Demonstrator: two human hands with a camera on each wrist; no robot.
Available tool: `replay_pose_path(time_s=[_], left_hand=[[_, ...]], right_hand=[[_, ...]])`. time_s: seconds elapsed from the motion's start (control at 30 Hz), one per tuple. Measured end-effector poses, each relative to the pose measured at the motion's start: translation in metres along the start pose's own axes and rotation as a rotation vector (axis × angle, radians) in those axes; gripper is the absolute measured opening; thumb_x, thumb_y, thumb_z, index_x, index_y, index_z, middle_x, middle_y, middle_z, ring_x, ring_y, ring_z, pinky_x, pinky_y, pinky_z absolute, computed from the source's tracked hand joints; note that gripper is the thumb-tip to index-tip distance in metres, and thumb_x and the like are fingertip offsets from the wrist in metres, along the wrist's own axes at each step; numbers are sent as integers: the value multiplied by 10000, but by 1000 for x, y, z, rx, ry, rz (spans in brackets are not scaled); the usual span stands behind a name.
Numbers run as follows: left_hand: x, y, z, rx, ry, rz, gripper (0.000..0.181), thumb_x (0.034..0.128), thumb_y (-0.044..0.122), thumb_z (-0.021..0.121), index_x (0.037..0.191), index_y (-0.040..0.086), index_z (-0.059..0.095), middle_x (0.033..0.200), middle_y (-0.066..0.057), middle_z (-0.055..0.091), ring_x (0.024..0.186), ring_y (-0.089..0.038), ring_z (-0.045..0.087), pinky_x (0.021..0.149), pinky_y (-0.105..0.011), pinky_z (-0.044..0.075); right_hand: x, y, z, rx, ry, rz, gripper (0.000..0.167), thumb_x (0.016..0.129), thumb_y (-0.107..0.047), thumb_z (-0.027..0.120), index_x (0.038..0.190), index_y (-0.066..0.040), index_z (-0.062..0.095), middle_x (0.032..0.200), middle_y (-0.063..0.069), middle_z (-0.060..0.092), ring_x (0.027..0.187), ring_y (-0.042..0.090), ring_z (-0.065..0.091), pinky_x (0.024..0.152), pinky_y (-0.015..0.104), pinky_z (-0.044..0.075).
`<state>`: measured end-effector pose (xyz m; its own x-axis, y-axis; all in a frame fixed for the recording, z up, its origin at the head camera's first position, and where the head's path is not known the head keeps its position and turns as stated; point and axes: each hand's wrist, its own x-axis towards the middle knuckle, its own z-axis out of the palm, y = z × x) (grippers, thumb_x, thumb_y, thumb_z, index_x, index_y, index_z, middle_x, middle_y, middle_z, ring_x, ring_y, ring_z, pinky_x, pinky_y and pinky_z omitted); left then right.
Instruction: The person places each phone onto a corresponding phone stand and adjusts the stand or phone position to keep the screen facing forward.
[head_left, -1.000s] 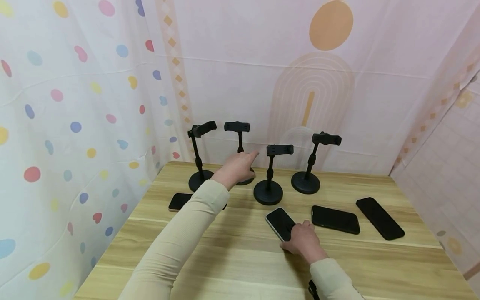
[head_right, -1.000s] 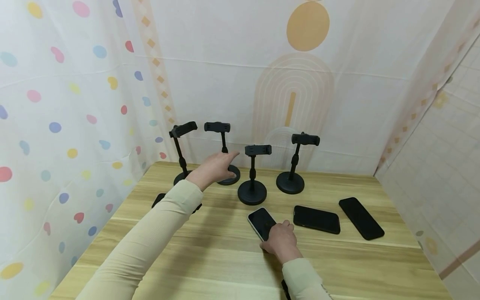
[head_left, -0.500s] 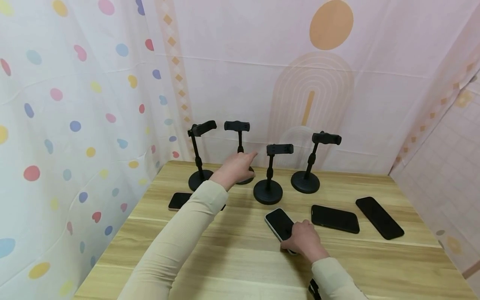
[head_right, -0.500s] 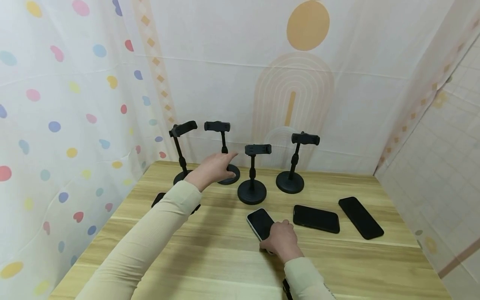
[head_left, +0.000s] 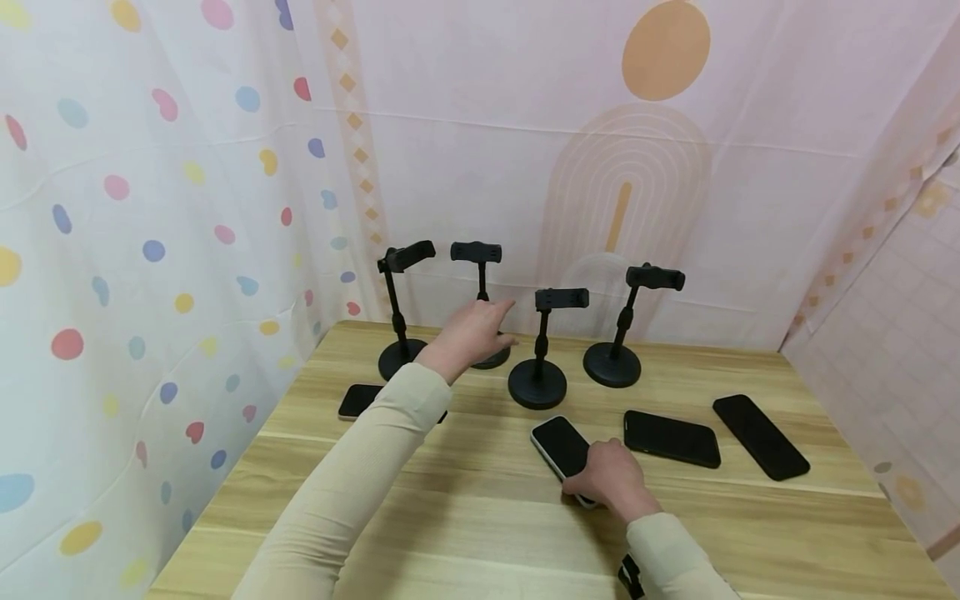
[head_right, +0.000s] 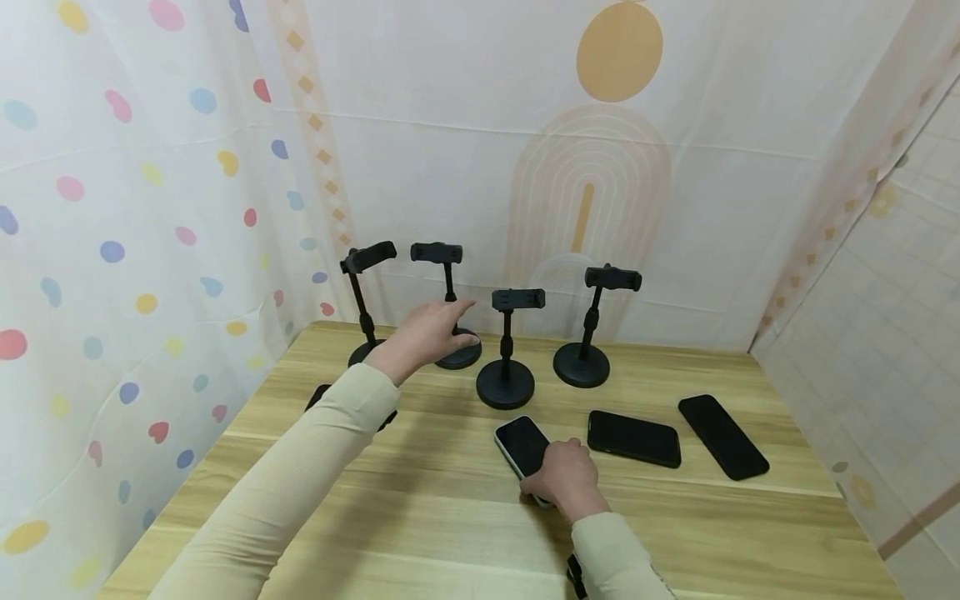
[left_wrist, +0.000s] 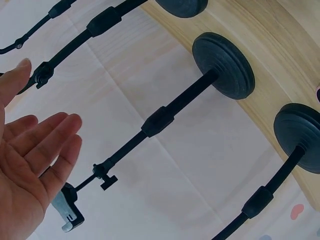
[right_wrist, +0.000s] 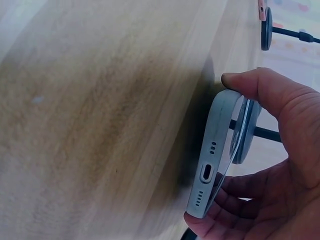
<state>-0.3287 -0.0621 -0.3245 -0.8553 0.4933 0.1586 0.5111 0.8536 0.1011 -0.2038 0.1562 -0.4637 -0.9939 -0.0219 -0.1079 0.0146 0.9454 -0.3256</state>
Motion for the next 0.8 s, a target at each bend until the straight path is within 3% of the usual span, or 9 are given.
replay_pose_path(time_s=[0.33, 0.6, 0.8], left_hand=[[0, 1, -2, 7, 64, 33, 618, 952, 359, 679, 1452, 53, 482, 1244, -123, 665, 1052, -271, 665, 919, -399, 512], [0, 2, -2, 10, 72, 51, 622, 955, 359, 676, 1459, 57, 472, 1171, -122, 694, 1006, -273, 678, 893, -403, 523], [-1, 5, -5, -22, 101, 66, 623, 961, 340, 671, 1476, 69, 451, 1165, -129, 695, 996, -277, 681, 886, -409, 526]], right_hand=[[-1, 2, -3, 35, 35, -3, 565, 659, -383, 822, 908, 88, 633, 859, 167, 519, 742, 278, 515, 660, 431, 499], [-2, 4, -10, 78, 144, -26, 551, 630, -371, 818, 861, 89, 623, 836, 181, 514, 700, 297, 522, 634, 442, 490], [-2, 3, -15, 127, 200, -7, 607, 664, -401, 815, 942, 104, 625, 872, 180, 507, 715, 290, 518, 634, 429, 480]])
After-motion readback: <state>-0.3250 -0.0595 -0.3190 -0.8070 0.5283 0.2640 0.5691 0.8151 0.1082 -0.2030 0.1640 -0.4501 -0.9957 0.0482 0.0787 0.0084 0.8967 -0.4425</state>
